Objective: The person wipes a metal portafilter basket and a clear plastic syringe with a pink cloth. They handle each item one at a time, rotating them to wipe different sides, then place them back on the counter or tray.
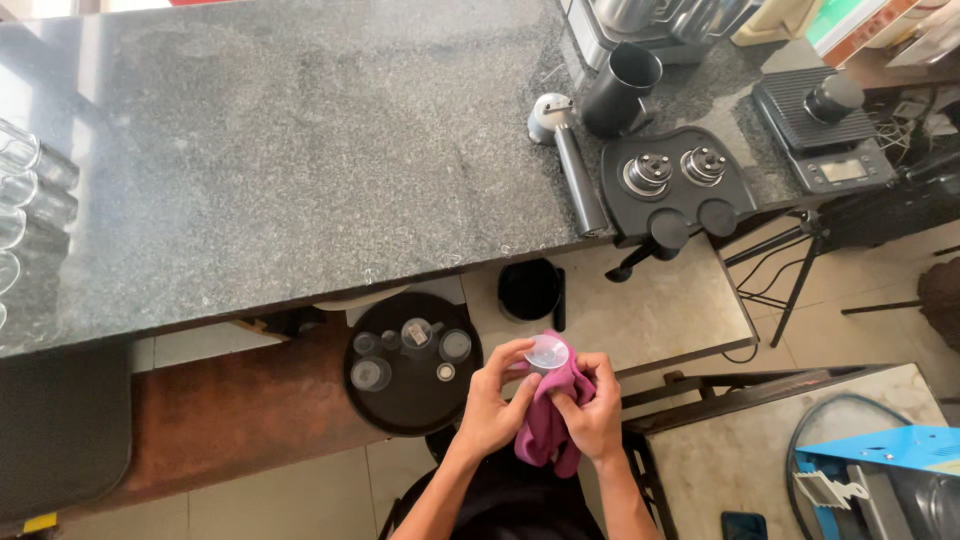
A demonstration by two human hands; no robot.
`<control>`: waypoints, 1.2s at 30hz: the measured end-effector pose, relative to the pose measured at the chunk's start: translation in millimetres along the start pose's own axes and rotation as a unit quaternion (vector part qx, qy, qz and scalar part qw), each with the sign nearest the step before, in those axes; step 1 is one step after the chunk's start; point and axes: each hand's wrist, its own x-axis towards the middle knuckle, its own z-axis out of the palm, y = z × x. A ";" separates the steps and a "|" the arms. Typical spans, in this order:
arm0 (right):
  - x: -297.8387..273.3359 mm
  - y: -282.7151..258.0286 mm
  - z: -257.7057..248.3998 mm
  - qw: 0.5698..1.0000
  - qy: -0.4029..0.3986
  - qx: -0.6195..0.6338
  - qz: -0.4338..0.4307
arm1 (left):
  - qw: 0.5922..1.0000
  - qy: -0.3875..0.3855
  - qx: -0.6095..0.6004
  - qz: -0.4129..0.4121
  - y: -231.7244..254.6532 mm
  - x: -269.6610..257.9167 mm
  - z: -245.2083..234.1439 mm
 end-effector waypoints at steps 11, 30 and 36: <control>-5.0 10.9 -5.2 0.987 0.007 0.160 -0.018 | 0.993 -0.054 0.095 0.033 4.7 -8.3 7.3; -11.5 38.9 -34.9 0.987 0.051 0.150 -0.019 | 0.994 0.028 0.087 0.055 -1.1 -11.8 53.0; -7.8 48.1 -36.7 0.986 0.064 0.151 -0.027 | 0.993 -0.006 0.098 0.059 4.0 -9.1 53.5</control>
